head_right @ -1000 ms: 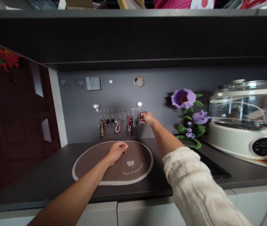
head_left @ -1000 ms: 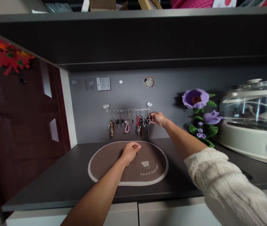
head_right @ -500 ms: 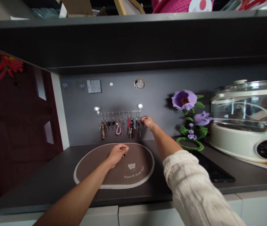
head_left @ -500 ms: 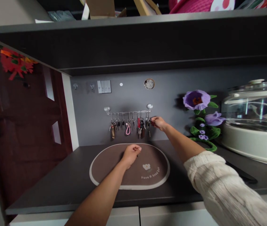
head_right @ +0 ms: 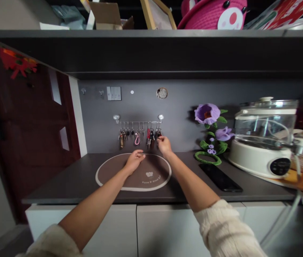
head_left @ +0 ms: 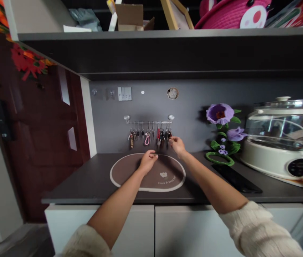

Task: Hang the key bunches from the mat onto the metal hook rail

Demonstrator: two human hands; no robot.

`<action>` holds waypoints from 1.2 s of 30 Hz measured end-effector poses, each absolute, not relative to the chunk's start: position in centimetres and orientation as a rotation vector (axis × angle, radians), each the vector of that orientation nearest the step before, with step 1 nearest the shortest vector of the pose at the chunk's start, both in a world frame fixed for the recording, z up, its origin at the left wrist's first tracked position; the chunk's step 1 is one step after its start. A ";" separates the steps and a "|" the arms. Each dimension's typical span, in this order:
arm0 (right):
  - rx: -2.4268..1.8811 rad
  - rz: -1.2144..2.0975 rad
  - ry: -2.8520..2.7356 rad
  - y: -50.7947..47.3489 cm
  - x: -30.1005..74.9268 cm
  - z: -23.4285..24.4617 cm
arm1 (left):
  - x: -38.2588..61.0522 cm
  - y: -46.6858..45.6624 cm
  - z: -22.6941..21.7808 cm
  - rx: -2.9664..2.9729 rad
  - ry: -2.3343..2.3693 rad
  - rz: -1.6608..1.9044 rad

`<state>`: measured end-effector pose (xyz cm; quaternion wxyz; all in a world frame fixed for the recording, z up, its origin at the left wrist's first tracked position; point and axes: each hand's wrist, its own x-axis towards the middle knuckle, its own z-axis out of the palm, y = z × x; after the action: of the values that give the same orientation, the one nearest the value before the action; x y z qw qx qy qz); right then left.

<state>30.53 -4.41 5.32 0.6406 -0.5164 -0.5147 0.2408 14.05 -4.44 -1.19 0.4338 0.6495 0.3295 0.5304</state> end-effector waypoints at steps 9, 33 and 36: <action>-0.928 0.658 -1.524 -12.6 25.0 1.9 | 8.7 -9.1 1.2 1.892 0.646 1.348; -1.022 0.488 -1.655 -14.1 24.9 0.1 | 4.6 -9.4 -1.2 1.662 0.916 1.357; -1.059 0.382 -1.620 -12.0 26.4 1.2 | 4.2 -6.8 -0.1 1.610 1.080 1.423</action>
<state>26.42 -12.04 1.20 0.5518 -0.4476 -0.6849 0.1614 4.19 -6.82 -0.05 0.3601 0.6245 0.4189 0.5521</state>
